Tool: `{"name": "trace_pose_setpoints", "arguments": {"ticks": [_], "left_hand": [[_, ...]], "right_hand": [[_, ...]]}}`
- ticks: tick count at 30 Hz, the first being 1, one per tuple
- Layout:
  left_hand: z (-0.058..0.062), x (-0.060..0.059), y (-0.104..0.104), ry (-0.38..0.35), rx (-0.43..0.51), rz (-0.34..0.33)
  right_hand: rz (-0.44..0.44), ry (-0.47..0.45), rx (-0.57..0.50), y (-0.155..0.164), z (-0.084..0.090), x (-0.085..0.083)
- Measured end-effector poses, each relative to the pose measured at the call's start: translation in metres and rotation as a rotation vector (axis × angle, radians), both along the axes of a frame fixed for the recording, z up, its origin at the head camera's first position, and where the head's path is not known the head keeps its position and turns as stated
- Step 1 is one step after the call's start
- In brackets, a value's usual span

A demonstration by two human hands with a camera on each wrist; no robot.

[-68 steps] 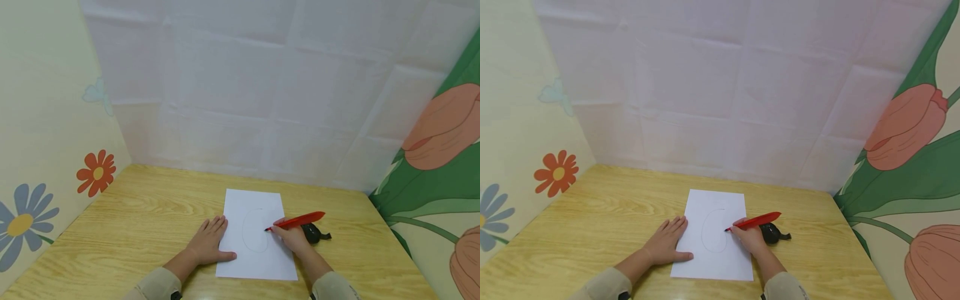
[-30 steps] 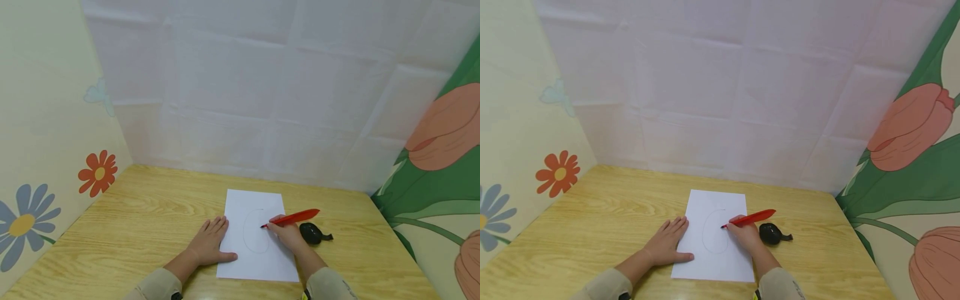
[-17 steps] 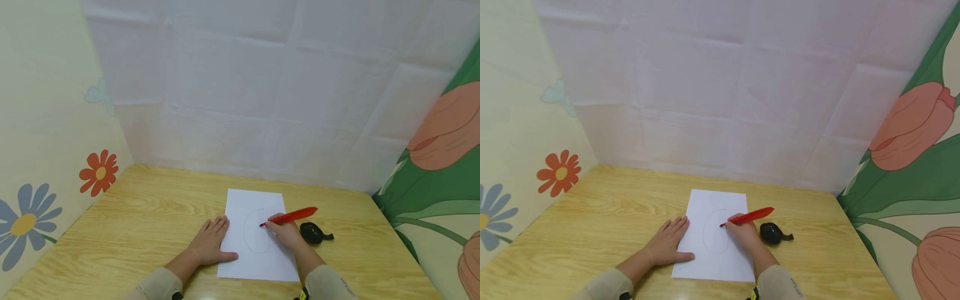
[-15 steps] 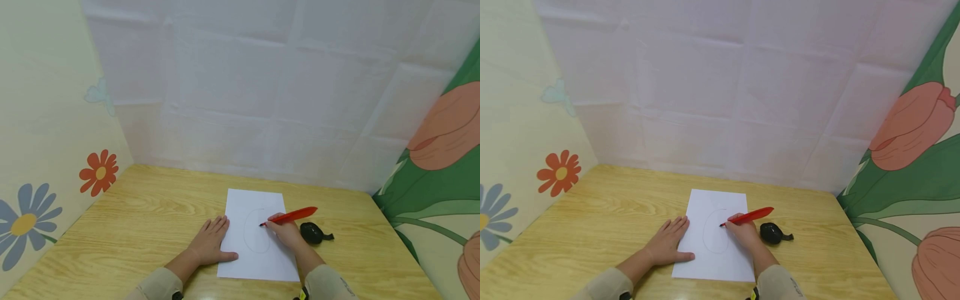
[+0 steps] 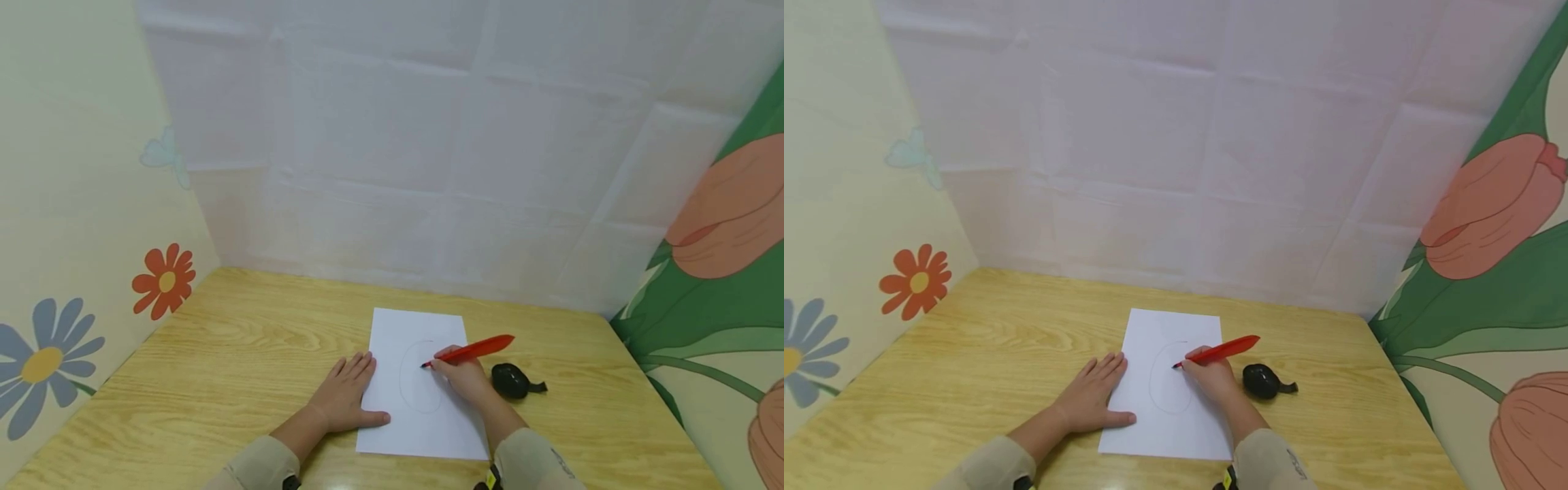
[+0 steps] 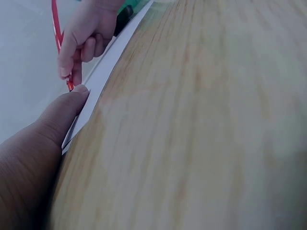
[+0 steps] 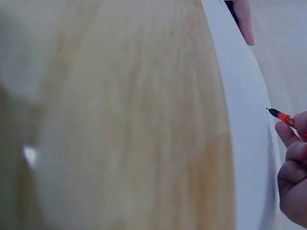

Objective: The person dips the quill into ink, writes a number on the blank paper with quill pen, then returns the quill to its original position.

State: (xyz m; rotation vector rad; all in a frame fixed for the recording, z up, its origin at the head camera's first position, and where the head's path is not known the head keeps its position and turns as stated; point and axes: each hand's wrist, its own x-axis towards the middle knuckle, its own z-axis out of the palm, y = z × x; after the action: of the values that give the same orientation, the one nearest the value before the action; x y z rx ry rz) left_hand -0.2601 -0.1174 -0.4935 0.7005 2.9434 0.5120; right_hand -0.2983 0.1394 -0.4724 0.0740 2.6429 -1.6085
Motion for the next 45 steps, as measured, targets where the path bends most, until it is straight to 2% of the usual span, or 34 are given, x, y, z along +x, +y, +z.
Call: {"name": "trace_pose_setpoints", "arguments": {"ticks": [9,18,27,45], "left_hand": [[0.001,0.0,0.001,0.003,-0.013,0.001],[0.008,0.004,0.002,-0.014,-0.006,0.007],[0.005,0.003,0.001,-0.016,-0.013,-0.001],[0.01,0.005,0.002,-0.018,0.007,0.002]], "right_hand": [[0.029,0.022,-0.019,-0.003,0.0,-0.001],[0.032,0.035,-0.044,-0.008,0.0,-0.003],[0.028,0.045,-0.047,-0.01,-0.003,-0.005],[0.056,0.002,-0.025,-0.017,-0.003,-0.008]]}}
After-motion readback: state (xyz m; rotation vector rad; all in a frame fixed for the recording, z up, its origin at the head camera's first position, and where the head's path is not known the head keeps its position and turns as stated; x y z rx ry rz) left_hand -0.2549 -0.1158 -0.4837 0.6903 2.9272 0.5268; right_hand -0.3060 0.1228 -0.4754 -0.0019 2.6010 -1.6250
